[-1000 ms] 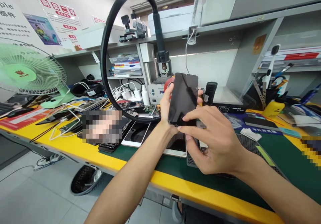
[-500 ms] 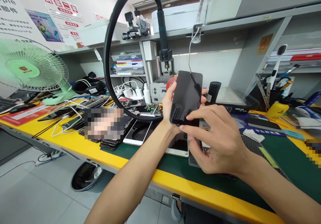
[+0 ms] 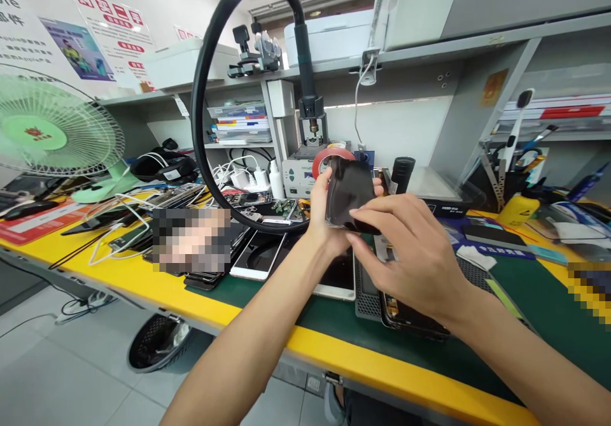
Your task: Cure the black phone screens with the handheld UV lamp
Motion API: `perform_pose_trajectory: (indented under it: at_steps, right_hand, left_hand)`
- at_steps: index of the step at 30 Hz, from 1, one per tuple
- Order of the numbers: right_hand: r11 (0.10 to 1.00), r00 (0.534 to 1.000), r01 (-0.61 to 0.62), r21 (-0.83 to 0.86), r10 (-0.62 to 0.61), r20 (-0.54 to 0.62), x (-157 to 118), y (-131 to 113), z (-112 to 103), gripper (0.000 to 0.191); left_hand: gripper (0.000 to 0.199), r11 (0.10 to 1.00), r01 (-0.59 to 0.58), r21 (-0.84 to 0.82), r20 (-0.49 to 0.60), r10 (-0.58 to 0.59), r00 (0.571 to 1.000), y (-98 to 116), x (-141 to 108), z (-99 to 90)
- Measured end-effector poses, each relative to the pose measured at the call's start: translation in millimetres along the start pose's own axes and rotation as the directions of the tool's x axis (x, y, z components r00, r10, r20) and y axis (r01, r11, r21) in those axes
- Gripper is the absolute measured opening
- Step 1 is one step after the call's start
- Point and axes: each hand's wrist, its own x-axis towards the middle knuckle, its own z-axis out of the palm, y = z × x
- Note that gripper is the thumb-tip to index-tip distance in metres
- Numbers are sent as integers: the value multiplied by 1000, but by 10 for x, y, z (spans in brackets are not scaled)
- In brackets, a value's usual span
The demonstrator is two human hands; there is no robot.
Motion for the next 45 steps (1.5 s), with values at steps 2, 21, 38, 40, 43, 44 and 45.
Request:
perform_pose_trajectory:
  at_steps: [2, 21, 38, 40, 43, 44, 45]
  right_hand:
    - [999, 999, 4, -44, -6, -35, 0, 41, 7, 25]
    - [997, 988, -82, 0, 81, -131, 18, 117, 10, 16]
    - [933, 935, -295, 203, 326, -139, 83, 85, -51, 14]
    - [928, 932, -308, 211, 339, -132, 77, 86, -58, 17]
    - [922, 926, -320, 218, 353, -132, 72, 89, -58, 19]
    - [920, 925, -324, 219, 356, -130, 72, 90, -56, 18]
    - [919, 924, -327, 220, 360, -131, 72, 90, -54, 16]
  left_hand:
    - [56, 999, 31, -11, -58, -32, 998, -17, 4, -11]
    - [52, 979, 110, -171, -177, -140, 974, -84, -40, 77]
    - [52, 986, 74, -152, -256, -112, 960, -84, -4, 102]
    - [54, 990, 72, -123, -264, -103, 959, -88, -2, 93]
    - [53, 992, 70, -107, -271, -96, 958, -91, 5, 81]
    - [52, 992, 64, -107, -272, -92, 958, -90, 9, 80]
    - [52, 992, 61, -107, -276, -89, 957, -88, 14, 81]
